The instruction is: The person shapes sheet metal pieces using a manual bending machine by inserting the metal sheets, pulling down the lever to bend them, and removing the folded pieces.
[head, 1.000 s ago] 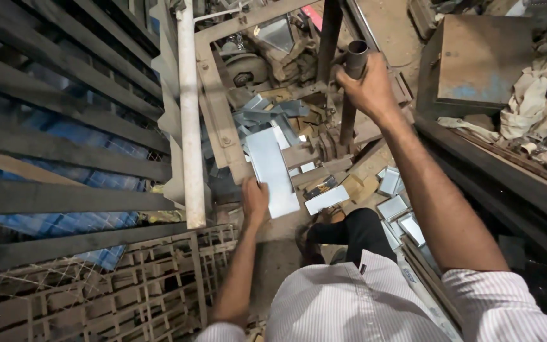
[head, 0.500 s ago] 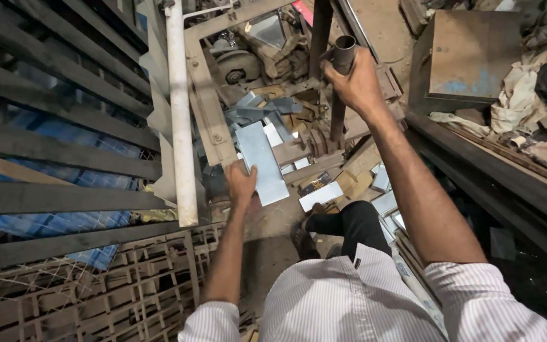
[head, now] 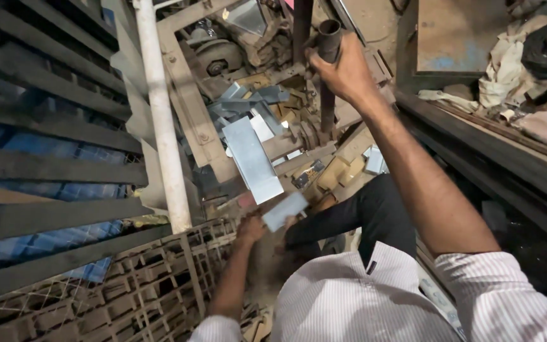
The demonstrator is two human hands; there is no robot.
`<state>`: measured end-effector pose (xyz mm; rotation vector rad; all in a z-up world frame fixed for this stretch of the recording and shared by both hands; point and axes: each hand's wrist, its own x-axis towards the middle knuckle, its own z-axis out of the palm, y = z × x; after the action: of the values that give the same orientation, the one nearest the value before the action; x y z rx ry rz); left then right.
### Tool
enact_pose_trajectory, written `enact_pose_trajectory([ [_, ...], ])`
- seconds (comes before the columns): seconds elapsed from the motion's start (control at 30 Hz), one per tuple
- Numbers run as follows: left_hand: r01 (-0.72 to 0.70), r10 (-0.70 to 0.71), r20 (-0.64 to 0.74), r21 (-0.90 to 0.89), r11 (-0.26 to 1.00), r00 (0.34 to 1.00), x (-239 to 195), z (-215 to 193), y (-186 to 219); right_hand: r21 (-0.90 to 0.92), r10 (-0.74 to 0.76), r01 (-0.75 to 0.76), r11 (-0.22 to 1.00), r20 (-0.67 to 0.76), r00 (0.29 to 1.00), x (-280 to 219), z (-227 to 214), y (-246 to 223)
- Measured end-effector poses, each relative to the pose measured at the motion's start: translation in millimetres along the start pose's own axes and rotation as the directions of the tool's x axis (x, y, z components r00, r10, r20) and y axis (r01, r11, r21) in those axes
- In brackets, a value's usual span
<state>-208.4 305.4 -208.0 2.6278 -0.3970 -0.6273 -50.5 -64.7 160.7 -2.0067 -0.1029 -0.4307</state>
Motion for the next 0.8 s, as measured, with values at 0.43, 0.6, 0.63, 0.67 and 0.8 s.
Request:
enact_pose_trajectory([
  [0.43, 0.589, -0.654, 0.059, 0.379, 0.714, 0.755, -48, -12, -52, -0.120, -0.032, 0.028, 0.992, -0.027, 0.999, -4, 0, 10],
  [0.6, 0.596, -0.634, -0.041, 0.393, 0.700, 0.772, -64, 4, -63, -0.075, 0.001, -0.001, 0.997, 0.001, 1.000, -3, -2, 17],
  [0.63, 0.589, -0.616, -0.066, 0.386, 0.710, 0.785, -66, 5, -66, -0.042, 0.081, -0.079, 0.996, 0.063, 0.995, -3, -4, 14],
  [0.67, 0.570, -0.587, -0.082, 0.379, 0.729, 0.805, -66, 7, -67, -0.071, 0.058, -0.056, 0.996, 0.029, 0.998, -6, -3, 10],
  [0.8, 0.500, -0.437, -0.245, 0.362, 0.787, 0.866, -45, -1, -72, -0.076, 0.078, -0.077, 0.994, 0.012, 0.997, 0, -3, 2],
])
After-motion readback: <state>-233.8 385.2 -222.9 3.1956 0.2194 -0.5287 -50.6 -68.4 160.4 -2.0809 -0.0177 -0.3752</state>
